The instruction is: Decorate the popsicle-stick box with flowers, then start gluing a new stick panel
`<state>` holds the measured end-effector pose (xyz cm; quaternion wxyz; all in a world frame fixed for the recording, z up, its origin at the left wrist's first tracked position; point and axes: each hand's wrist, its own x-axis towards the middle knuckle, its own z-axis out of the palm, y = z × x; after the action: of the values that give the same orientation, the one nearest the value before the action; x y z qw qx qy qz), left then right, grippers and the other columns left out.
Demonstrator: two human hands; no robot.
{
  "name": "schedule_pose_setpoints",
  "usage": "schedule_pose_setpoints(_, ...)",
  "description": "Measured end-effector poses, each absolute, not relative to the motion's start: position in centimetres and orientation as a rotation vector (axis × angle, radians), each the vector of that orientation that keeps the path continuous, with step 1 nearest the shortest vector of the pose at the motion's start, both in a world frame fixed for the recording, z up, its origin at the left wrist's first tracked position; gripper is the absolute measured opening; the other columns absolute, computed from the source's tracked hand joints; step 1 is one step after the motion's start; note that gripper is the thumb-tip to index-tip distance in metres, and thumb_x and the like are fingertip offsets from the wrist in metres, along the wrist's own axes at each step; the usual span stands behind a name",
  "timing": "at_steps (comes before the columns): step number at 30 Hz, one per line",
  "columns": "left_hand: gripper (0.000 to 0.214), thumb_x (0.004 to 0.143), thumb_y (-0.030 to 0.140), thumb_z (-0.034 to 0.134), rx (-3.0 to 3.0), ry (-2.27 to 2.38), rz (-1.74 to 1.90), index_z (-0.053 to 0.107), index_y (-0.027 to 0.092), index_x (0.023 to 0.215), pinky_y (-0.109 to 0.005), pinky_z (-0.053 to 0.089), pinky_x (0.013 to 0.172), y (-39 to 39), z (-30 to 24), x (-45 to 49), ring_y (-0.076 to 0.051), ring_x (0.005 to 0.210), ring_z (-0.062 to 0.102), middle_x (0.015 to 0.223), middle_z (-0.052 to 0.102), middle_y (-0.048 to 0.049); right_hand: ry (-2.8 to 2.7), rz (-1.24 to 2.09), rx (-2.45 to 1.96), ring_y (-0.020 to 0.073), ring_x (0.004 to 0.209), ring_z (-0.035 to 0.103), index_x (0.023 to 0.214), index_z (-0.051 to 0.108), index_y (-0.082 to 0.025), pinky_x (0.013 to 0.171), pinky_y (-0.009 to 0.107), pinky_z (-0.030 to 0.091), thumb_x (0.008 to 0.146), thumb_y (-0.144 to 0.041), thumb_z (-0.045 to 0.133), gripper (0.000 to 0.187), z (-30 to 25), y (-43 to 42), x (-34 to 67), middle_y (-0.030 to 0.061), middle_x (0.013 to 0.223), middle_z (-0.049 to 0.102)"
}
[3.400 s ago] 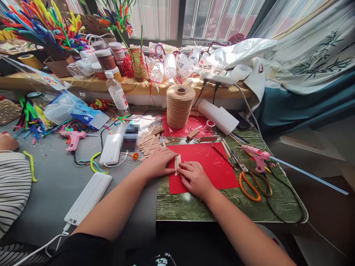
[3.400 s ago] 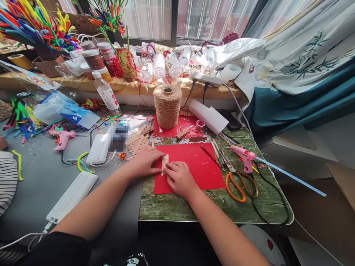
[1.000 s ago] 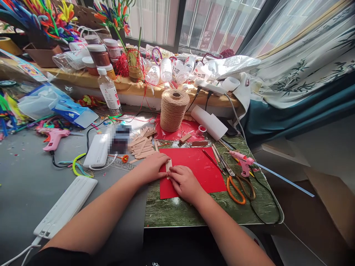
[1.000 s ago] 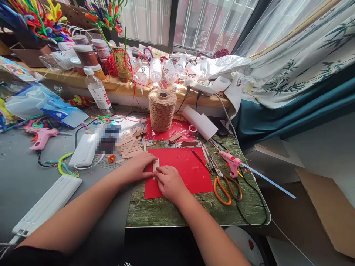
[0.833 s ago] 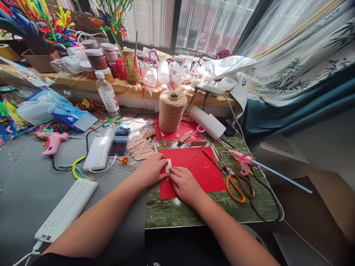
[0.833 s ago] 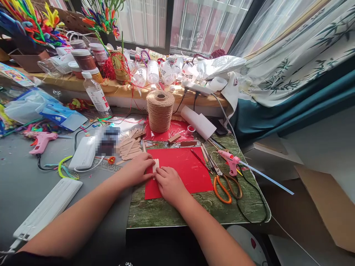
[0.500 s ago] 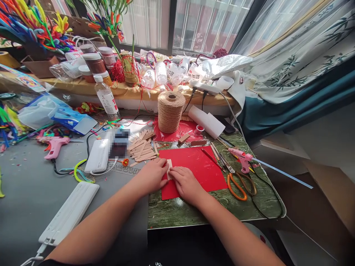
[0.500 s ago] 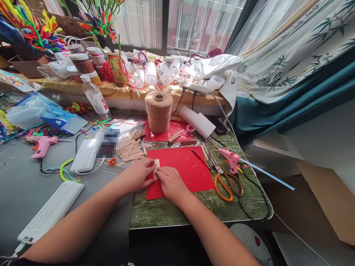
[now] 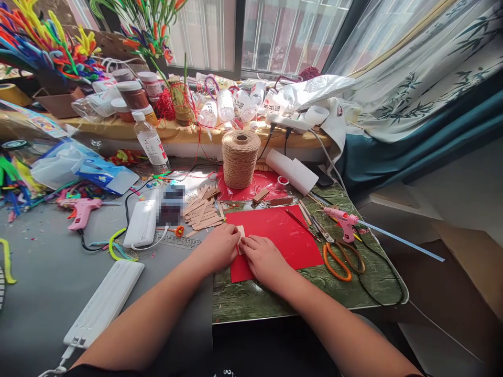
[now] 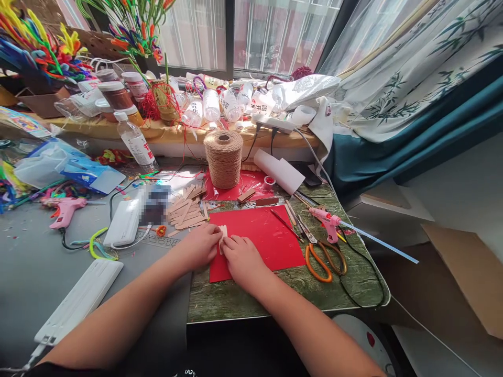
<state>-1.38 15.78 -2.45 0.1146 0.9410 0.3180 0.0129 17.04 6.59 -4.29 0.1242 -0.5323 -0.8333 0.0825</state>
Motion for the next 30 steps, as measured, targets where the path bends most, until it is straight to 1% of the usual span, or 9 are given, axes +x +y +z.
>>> schedule_pose_setpoints(3,0.019,0.094,0.022,0.050,2.789,0.907,0.025,0.068,0.018,0.099,-0.042,0.050,0.086,15.7,-2.3,-1.3,-0.028,0.094,0.060,0.100,0.064,-0.0137,-2.422,0.255,-1.578,0.0309,0.129,0.057,0.144,0.057,-0.018,0.107,0.050,0.047,0.098,-0.016,0.054,0.046,-4.2,6.2,17.0,0.0138,0.142,0.064)
schedule_pose_setpoints(7,0.027,0.091,0.020,0.052,2.816,0.870,0.010,0.066,0.019,0.115,-0.042,0.049,0.088,15.1,-2.0,-1.3,-0.029,0.097,0.061,0.103,0.065,-0.0135,-2.383,0.267,-1.606,0.0310,0.139,0.051,0.152,0.050,-0.019,0.114,0.052,0.042,0.101,-0.019,0.051,0.051,-4.5,5.5,17.0,0.0124,0.150,0.059)
schedule_pose_setpoints(9,0.032,0.089,0.017,0.054,2.812,0.887,-0.004,0.065,0.018,0.118,-0.043,0.049,0.089,14.8,-2.0,-1.2,-0.030,0.100,0.061,0.106,0.065,-0.0140,-2.358,0.281,-1.626,0.0326,0.142,0.048,0.154,0.048,-0.019,0.117,0.054,0.040,0.103,-0.029,0.054,0.053,-4.8,5.1,16.9,0.0122,0.155,0.055)
schedule_pose_setpoints(12,0.038,0.085,0.014,0.056,2.801,0.915,-0.022,0.064,0.018,0.121,-0.043,0.050,0.090,14.6,-2.1,-1.1,-0.030,0.104,0.060,0.110,0.065,-0.0143,-2.338,0.307,-1.644,0.0347,0.148,0.041,0.158,0.042,-0.018,0.121,0.057,0.034,0.101,-0.048,0.058,0.067,-5.4,4.6,16.6,0.0126,0.163,0.044)
schedule_pose_setpoints(15,0.043,0.084,0.014,0.055,2.806,0.901,-0.051,0.064,0.017,0.127,-0.043,0.050,0.091,14.6,-2.2,-1.1,-0.031,0.107,0.060,0.112,0.065,-0.0145,-2.328,0.310,-1.647,0.0342,0.153,0.034,0.161,0.036,-0.016,0.125,0.058,0.028,0.100,-0.055,0.056,0.075,-6.0,4.2,16.3,0.0130,0.167,0.036)
schedule_pose_setpoints(17,0.046,0.085,0.014,0.055,2.818,0.891,-0.072,0.062,0.016,0.130,-0.043,0.049,0.091,14.6,-2.2,-1.2,-0.031,0.108,0.059,0.115,0.065,-0.0152,-2.317,0.306,-1.655,0.0343,0.154,0.033,0.161,0.036,-0.015,0.126,0.058,0.026,0.101,-0.055,0.055,0.075,-6.2,4.2,16.3,0.0140,0.167,0.036)
schedule_pose_setpoints(23,0.052,0.085,0.016,0.055,2.822,0.917,-0.135,0.058,0.015,0.137,-0.045,0.049,0.089,14.2,-1.8,-1.0,-0.034,0.112,0.057,0.123,0.064,-0.0173,-2.283,0.329,-1.627,0.0346,0.147,0.042,0.159,0.041,-0.015,0.126,0.056,0.029,0.101,-0.060,0.052,0.074,-6.0,3.6,16.6,0.0169,0.159,0.048)
schedule_pose_setpoints(26,0.047,0.087,0.016,0.054,2.823,0.918,-0.130,0.060,0.016,0.134,-0.045,0.049,0.089,14.3,-1.7,-1.0,-0.033,0.111,0.058,0.122,0.064,-0.0165,-2.267,0.340,-1.603,0.0346,0.147,0.043,0.158,0.042,-0.014,0.126,0.055,0.029,0.100,-0.063,0.051,0.077,-6.3,3.0,16.5,0.0169,0.160,0.047)
schedule_pose_setpoints(30,0.040,0.088,0.017,0.053,2.823,0.903,-0.124,0.062,0.018,0.127,-0.045,0.049,0.088,14.5,-1.8,-1.1,-0.032,0.108,0.058,0.119,0.064,-0.0150,-2.244,0.334,-1.637,0.0343,0.147,0.043,0.157,0.043,-0.014,0.128,0.055,0.027,0.099,-0.061,0.054,0.076,-6.6,2.7,16.0,0.0160,0.160,0.047)
